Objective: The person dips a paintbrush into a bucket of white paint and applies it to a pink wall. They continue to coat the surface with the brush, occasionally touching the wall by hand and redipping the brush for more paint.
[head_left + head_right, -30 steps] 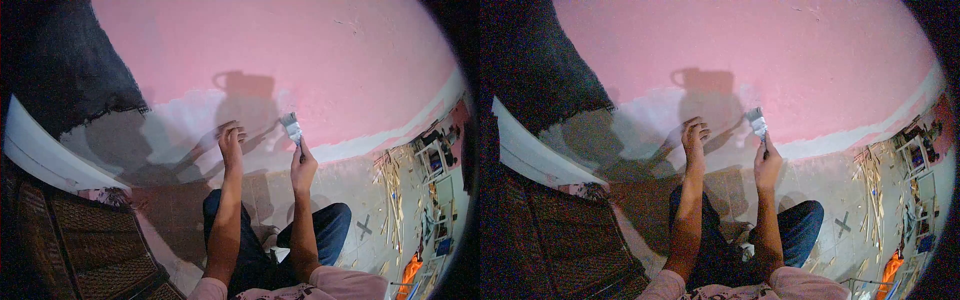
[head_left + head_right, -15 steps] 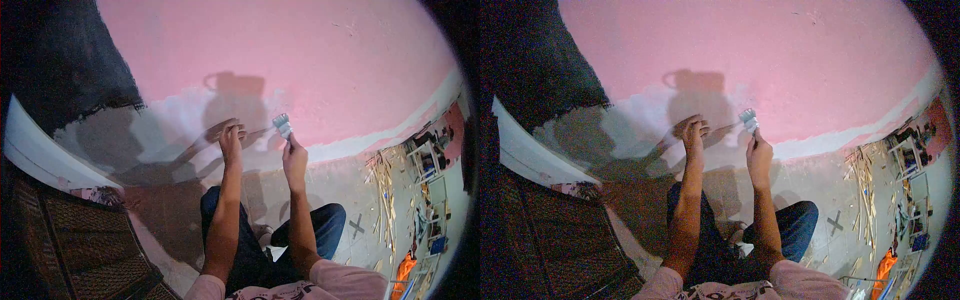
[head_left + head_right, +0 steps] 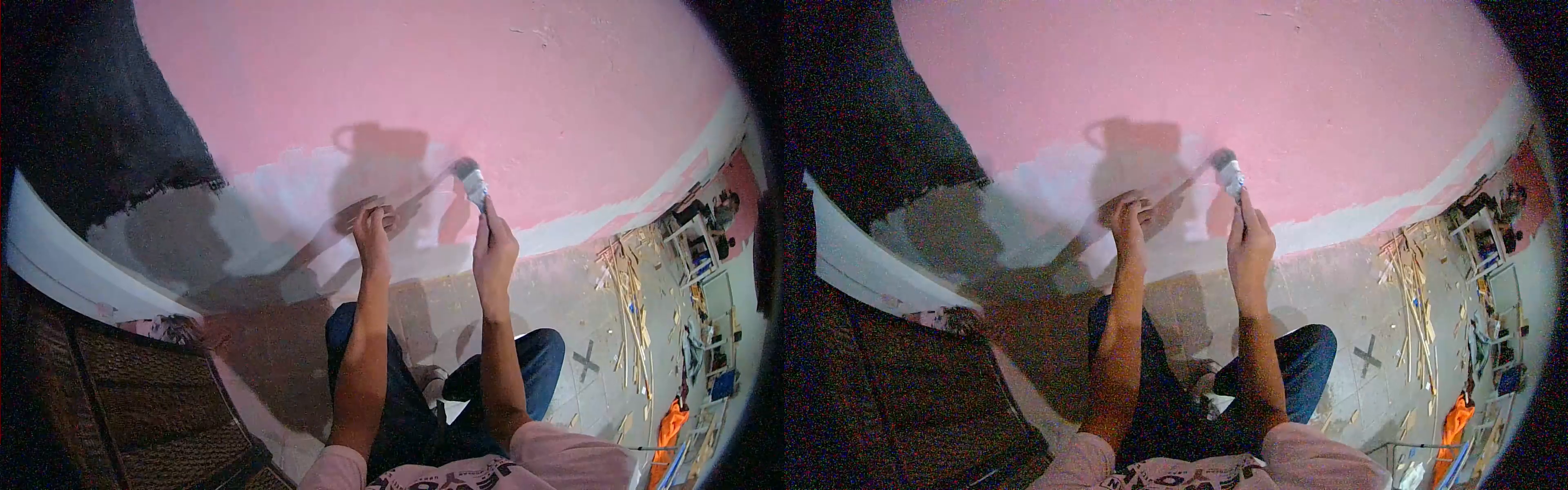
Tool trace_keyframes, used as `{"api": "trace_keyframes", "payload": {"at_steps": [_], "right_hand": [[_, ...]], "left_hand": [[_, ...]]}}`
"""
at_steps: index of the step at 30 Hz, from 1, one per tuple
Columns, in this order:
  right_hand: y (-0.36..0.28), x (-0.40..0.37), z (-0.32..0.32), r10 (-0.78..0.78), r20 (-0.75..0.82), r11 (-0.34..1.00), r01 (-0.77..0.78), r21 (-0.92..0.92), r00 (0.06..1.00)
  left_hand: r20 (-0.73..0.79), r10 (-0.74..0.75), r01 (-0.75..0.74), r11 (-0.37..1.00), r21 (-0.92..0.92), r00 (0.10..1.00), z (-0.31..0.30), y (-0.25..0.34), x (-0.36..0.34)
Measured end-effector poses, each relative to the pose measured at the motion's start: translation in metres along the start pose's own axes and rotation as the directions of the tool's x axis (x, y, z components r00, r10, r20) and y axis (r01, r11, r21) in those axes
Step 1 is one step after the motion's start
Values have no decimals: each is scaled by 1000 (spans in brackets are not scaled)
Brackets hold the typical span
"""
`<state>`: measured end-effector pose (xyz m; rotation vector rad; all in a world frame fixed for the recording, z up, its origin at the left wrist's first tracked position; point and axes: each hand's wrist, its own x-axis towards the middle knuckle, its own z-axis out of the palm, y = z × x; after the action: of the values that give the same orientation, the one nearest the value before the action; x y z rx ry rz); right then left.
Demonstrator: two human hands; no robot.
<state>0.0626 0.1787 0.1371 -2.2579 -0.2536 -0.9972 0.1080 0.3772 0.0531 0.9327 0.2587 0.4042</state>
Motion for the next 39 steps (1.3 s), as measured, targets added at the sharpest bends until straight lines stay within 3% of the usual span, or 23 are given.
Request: {"api": "trace_keyframes", "payload": {"at_steps": [4, 6, 12, 16, 19, 20, 23, 26, 29, 34, 36, 39], "right_hand": [[27, -27, -37, 107, -156, 990, -90, 111, 982], [41, -41, -83, 324, -145, 933, -291, 211, 935], [153, -100, -222, 549, -237, 835, -539, 110, 802], [232, -188, -283, 635, -239, 737, -669, -96, 734], [275, -254, -302, 750, -111, 590, -735, -334, 652], [298, -281, -303, 804, -58, 507, -733, -455, 592], [347, -344, -292, 843, -35, 433, -716, -547, 536], [371, -378, -270, 888, -43, 419, -843, -338, 459], [400, -405, -241, 928, 18, 362, -892, -270, 372], [440, -442, -201, 917, 50, 394, -877, -274, 397], [453, -451, -188, 935, 21, 347, -906, -244, 353], [472, -462, -174, 944, 20, 322, -909, -263, 329]], "left_hand": [[27, 64, -65, 997, 32, 998, 4, 9, -6], [47, 29, -33, 996, 84, 998, 0, -3, -2], [127, 0, -19, 989, 145, 992, 8, -34, -4], [190, -137, 77, 953, 293, 972, 20, -44, -14], [227, -169, 76, 927, 368, 959, 25, -35, -46], [247, -175, 61, 910, 409, 953, 28, -30, -58], [282, -189, 34, 879, 475, 941, 29, -23, -80], [297, -169, -21, 839, 544, 940, 36, -21, -91], [297, -168, -47, 798, 601, 940, 45, -33, -87], [307, -160, -93, 738, 669, 938, 53, -48, -76], [312, -147, -131, 683, 718, 939, 58, -51, -77], [389, -124, -192, 711, 676, 913, 57, -53, -76]]}}
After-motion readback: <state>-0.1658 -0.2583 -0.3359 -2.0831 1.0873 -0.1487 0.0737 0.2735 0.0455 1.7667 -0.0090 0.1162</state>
